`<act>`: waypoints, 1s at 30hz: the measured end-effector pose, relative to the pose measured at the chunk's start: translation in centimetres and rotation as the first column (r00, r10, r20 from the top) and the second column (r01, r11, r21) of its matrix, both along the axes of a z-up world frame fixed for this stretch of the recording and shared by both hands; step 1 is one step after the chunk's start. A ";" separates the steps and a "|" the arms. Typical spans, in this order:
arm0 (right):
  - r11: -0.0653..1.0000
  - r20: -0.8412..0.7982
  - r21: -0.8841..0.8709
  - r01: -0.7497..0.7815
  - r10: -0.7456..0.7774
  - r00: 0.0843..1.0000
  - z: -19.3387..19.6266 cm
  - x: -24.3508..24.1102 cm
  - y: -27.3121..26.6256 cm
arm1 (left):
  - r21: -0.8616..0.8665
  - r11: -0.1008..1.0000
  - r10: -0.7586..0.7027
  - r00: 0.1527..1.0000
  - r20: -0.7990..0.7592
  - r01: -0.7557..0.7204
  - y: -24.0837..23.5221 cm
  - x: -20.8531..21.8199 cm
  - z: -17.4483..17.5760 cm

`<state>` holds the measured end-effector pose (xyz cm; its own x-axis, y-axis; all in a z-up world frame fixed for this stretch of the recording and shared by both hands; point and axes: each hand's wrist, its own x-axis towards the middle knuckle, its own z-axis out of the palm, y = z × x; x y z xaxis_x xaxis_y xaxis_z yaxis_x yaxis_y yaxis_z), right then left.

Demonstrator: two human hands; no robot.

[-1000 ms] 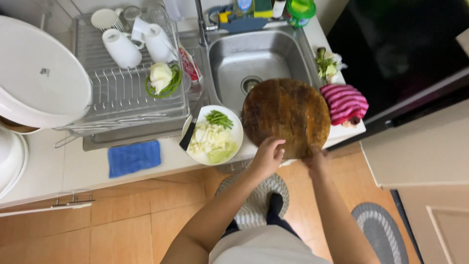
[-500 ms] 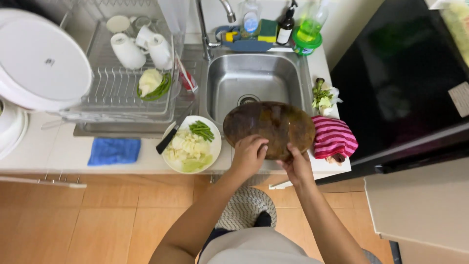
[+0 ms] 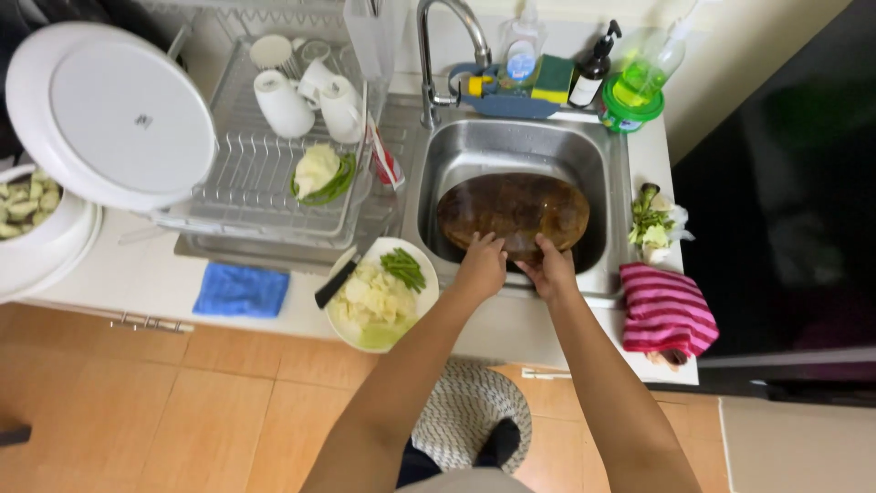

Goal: The person washes a wooden cutting board in the sink and places it on the counter. They then open a refrigerator, retrieve a red onion and a piece of ginger, and place them on the counter next to a bowl of chopped vegetables.

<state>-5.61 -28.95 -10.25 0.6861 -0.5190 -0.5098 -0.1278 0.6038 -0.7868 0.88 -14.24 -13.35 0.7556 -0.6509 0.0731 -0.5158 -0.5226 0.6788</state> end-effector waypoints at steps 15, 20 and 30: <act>0.986 -0.459 0.163 0.034 0.045 0.888 -13.7 6.2 -7.1 | 0.261 0.964 -0.021 0.997 -0.079 0.041 -1.1 -0.6 2.1; 0.992 -0.564 0.127 -0.009 0.079 0.822 -13.4 6.7 -6.6 | 0.260 0.965 0.032 0.979 -0.202 0.023 -1.5 0.4 2.4; 0.901 -0.721 -0.066 -0.429 0.254 0.645 -16.4 7.9 -6.6 | 0.136 0.988 0.114 0.952 -0.286 -0.077 -2.8 2.6 0.1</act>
<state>2.32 -35.59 -26.65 0.3422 -0.4724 -0.8123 -0.8392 0.2353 -0.4904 3.48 -17.02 -13.23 0.7908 -0.5649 -0.2354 -0.2486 -0.6480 0.7199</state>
